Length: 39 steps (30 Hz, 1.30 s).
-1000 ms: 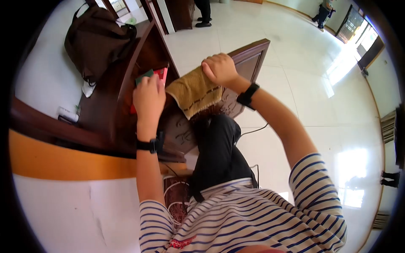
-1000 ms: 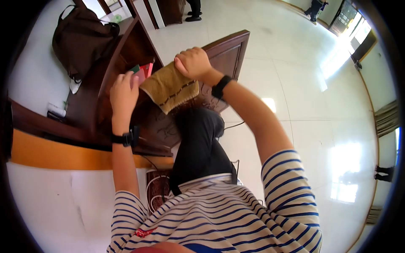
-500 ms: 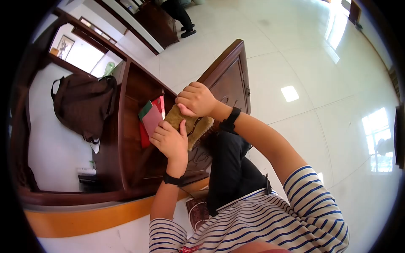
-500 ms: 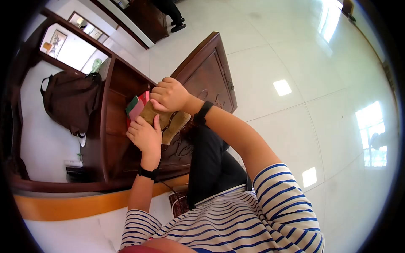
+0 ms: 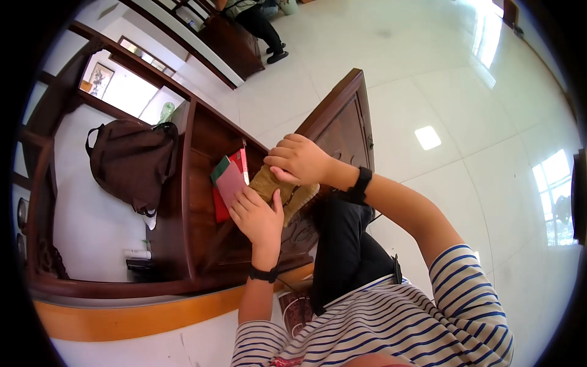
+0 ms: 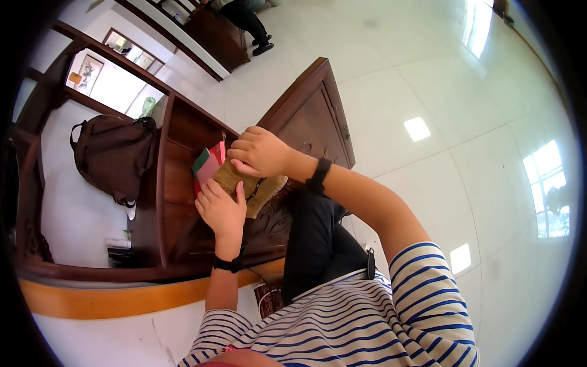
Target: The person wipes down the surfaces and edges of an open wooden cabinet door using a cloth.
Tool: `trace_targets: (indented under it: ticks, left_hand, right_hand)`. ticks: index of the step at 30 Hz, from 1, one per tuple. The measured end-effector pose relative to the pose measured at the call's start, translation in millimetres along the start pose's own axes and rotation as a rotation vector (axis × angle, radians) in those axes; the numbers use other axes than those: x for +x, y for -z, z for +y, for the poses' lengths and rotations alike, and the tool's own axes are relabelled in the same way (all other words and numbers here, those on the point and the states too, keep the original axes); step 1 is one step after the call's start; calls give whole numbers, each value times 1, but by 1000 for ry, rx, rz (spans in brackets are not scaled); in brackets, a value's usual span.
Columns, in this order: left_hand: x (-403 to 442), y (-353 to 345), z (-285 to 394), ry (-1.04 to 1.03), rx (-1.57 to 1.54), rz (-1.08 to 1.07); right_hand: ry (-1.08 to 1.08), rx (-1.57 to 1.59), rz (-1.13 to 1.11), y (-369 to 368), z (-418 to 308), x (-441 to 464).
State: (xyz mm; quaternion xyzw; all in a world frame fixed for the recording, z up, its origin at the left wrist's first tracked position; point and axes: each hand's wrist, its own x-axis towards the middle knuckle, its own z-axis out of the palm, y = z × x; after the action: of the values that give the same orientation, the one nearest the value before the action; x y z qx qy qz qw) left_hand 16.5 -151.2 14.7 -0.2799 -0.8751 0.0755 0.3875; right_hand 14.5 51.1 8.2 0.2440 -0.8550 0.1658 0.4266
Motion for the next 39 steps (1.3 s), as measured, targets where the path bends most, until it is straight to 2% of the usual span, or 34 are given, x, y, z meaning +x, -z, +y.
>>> trace_targets:
  ticks: [2, 4, 7, 9, 14, 16, 18, 20, 22, 26, 27, 29, 30, 32, 34, 36, 39]
  left_hand:
    - [-2, 3, -4, -20, -30, 11]
    - [1, 8, -12, -33, -62, 20]
    - [2, 13, -20, -59, -155, -52]
    - [0, 11, -25, -93, -251, 22]
    - [4, 2, -42, -146, -396, 49]
    - [5, -2, -50, -191, -460, 135]
    - [5, 5, -57, -136, -578, 110]
    - [2, 12, -66, -112, -753, 145]
    - [4, 37, -78, -163, -796, 172]
    - [20, 108, -89, -251, -800, 198]
    - [23, 121, -90, -220, -793, 201]
    - [25, 142, -99, 0, -1130, -138]
    - [23, 146, -106, 24, -1117, -125]
    - [23, 149, -121, -6, -1308, -361]
    - [20, 146, -127, -11, -1289, -409]
    - [17, 133, -128, 5, -1201, -457]
    - [10, 122, -131, 19, -1236, -441]
  right_hand:
    - [-1, 70, 33, 11, -7, -2]
    - [12, 69, -33, 20, -9, -1]
    - [60, 15, -47, 23, -9, -5]
    - [78, 29, -57, 21, -8, -8]
    - [59, 44, -31, 19, -8, -2]
    - [79, 55, -43, 18, -8, 5]
    - [86, 19, -45, 24, -11, 12]
    - [170, 15, -92, 58, -28, 33]
    - [431, -92, -23, 82, -38, 45]
    - [497, -83, -91, 136, -58, 64]
    - [508, -59, -80, 147, -61, 70]
    - [549, -13, -64, 162, -68, 72]
    - [541, -49, -65, 170, -71, 69]
    - [550, -80, -71, 174, -74, 68]
    - [503, -75, -38, 168, -76, 59]
    - [472, -46, -79, 159, -70, 55]
    - [397, -68, -161, 149, -62, 60]
